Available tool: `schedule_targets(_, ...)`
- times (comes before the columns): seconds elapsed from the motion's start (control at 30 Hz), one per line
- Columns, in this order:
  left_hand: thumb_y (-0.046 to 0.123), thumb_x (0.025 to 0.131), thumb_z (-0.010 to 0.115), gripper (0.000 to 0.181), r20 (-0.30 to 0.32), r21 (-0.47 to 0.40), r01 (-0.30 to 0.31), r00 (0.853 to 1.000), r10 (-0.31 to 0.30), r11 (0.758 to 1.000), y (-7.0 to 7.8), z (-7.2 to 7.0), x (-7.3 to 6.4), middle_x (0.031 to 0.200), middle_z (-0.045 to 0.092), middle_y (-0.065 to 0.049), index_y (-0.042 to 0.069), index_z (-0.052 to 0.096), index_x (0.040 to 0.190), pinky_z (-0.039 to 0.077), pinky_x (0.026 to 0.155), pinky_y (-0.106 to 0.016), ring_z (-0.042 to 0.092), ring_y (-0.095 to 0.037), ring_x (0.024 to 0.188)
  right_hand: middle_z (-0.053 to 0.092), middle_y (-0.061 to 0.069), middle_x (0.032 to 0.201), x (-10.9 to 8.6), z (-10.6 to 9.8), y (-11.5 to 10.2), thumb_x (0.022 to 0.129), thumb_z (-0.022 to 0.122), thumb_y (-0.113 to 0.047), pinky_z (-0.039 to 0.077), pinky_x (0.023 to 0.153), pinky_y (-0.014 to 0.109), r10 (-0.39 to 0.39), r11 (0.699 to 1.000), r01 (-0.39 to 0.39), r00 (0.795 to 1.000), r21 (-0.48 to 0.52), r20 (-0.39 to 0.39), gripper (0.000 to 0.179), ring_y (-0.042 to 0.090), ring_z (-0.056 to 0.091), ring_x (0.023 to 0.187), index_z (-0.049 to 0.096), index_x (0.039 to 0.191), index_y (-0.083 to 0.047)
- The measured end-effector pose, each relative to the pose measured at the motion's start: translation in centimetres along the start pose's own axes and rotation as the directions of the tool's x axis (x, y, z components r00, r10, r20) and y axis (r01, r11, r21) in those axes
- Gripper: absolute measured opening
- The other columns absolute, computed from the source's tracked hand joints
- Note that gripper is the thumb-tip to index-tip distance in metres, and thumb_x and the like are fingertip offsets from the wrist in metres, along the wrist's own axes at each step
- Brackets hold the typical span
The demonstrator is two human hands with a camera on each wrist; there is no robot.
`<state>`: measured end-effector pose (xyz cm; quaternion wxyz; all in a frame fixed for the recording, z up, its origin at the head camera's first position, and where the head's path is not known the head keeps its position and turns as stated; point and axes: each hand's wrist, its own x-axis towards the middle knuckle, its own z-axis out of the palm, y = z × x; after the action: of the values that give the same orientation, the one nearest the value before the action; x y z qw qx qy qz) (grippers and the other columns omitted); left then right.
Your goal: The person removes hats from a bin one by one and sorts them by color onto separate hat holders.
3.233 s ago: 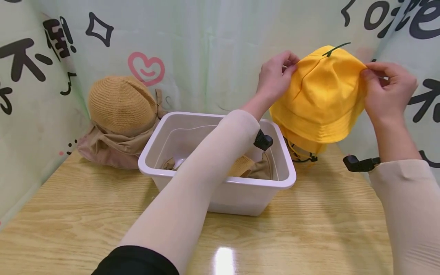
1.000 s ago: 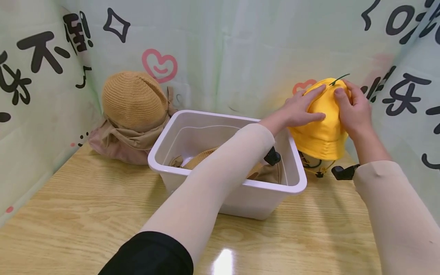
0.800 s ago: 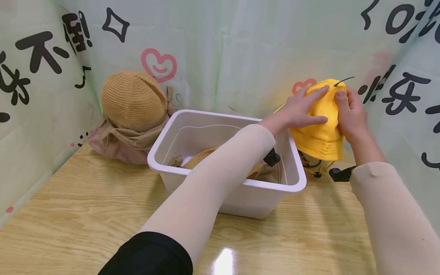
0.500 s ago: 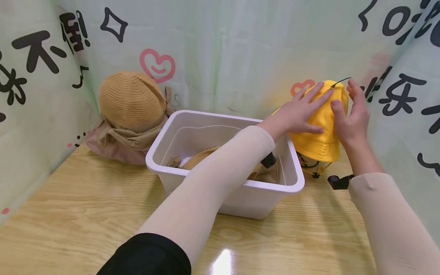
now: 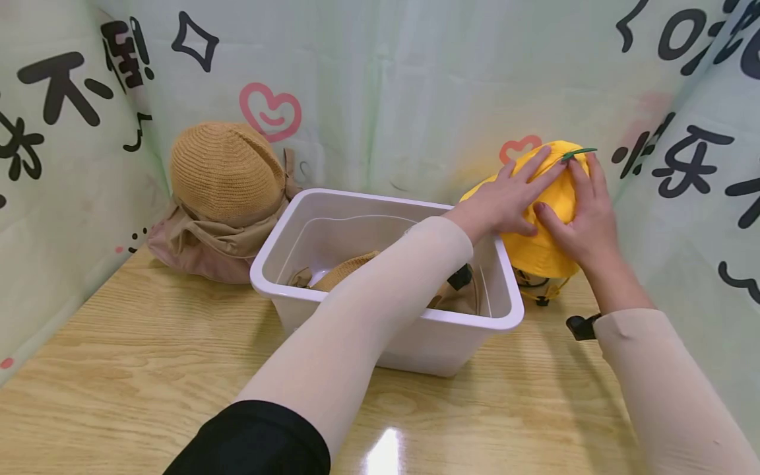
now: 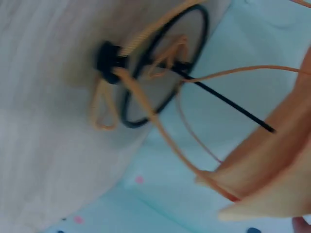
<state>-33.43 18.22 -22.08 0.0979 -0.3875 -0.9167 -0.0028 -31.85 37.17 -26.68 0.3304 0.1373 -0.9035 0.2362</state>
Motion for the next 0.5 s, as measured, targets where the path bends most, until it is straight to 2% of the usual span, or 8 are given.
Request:
schedule_targets(0.13, 0.055, 0.093, 0.061, 0.110, 0.001, 0.000, -0.008, 1.000, 0.008, 1.000, 0.0, 0.0, -0.1, 0.163, -0.029, -0.003, 0.025, -0.025, 0.156, -0.006, 0.124, -0.035, -0.022, -0.013, 0.151, 0.018, 0.006, 0.166, 1.3, -1.1, -0.5, 0.093, 0.053, -0.049, 0.020, 0.115, 0.067, 0.010, 0.999, -0.007, 0.998, -0.037, 0.060, 0.076, 0.036, 0.020, 0.151, 0.027, 0.159, -0.023)
schedule_targets(0.23, 0.056, 0.092, 0.062, 0.114, 0.014, -0.020, 0.014, 1.000, -0.014, 1.000, 0.0, -0.2, -0.1, 0.162, -0.032, -0.001, 0.026, -0.029, 0.153, -0.006, 0.124, -0.034, -0.020, -0.015, 0.152, 0.029, 0.013, 0.162, 2.7, -2.1, -1.0, 0.097, 0.044, -0.049, 0.021, 0.115, 0.066, 0.010, 0.997, -0.002, 0.993, -0.072, 0.118, 0.070, 0.041, 0.027, 0.147, 0.030, 0.157, -0.017)
schedule_targets(0.27, 0.056, 0.092, 0.062, 0.114, 0.024, -0.038, 0.030, 0.999, -0.029, 0.999, 0.0, -0.2, -0.1, 0.161, -0.034, 0.000, 0.028, -0.031, 0.152, -0.004, 0.124, -0.032, -0.019, -0.016, 0.152, 0.031, 0.016, 0.161, 3.1, -2.3, -1.1, 0.098, 0.041, -0.049, 0.021, 0.116, 0.065, 0.014, 0.997, -0.002, 0.990, -0.082, 0.141, 0.068, 0.043, 0.029, 0.145, 0.032, 0.156, -0.015)
schedule_targets(0.4, 0.057, 0.092, 0.062, 0.114, 0.064, -0.115, 0.082, 0.995, -0.075, 0.990, 0.0, -0.5, -0.1, 0.158, -0.040, 0.006, 0.035, -0.034, 0.149, 0.020, 0.122, -0.033, -0.013, -0.024, 0.154, 0.036, 0.021, 0.157, 4.3, -2.8, -1.3, 0.102, 0.030, -0.046, 0.022, 0.116, 0.064, 0.073, 0.994, -0.054, 0.978, -0.099, 0.195, 0.063, 0.047, 0.031, 0.142, 0.035, 0.155, -0.010)
schedule_targets(0.5, 0.058, 0.092, 0.061, 0.113, 0.075, -0.116, 0.085, 0.994, -0.076, 0.990, -0.1, -0.5, 0.1, 0.158, -0.040, 0.006, 0.035, -0.034, 0.149, 0.019, 0.122, -0.033, -0.012, -0.025, 0.154, 0.036, 0.023, 0.157, 4.4, -2.5, -0.9, 0.103, 0.028, -0.043, 0.019, 0.117, 0.062, 0.121, 0.992, -0.113, 0.976, -0.056, 0.179, 0.061, 0.047, 0.029, 0.143, 0.034, 0.155, -0.011)
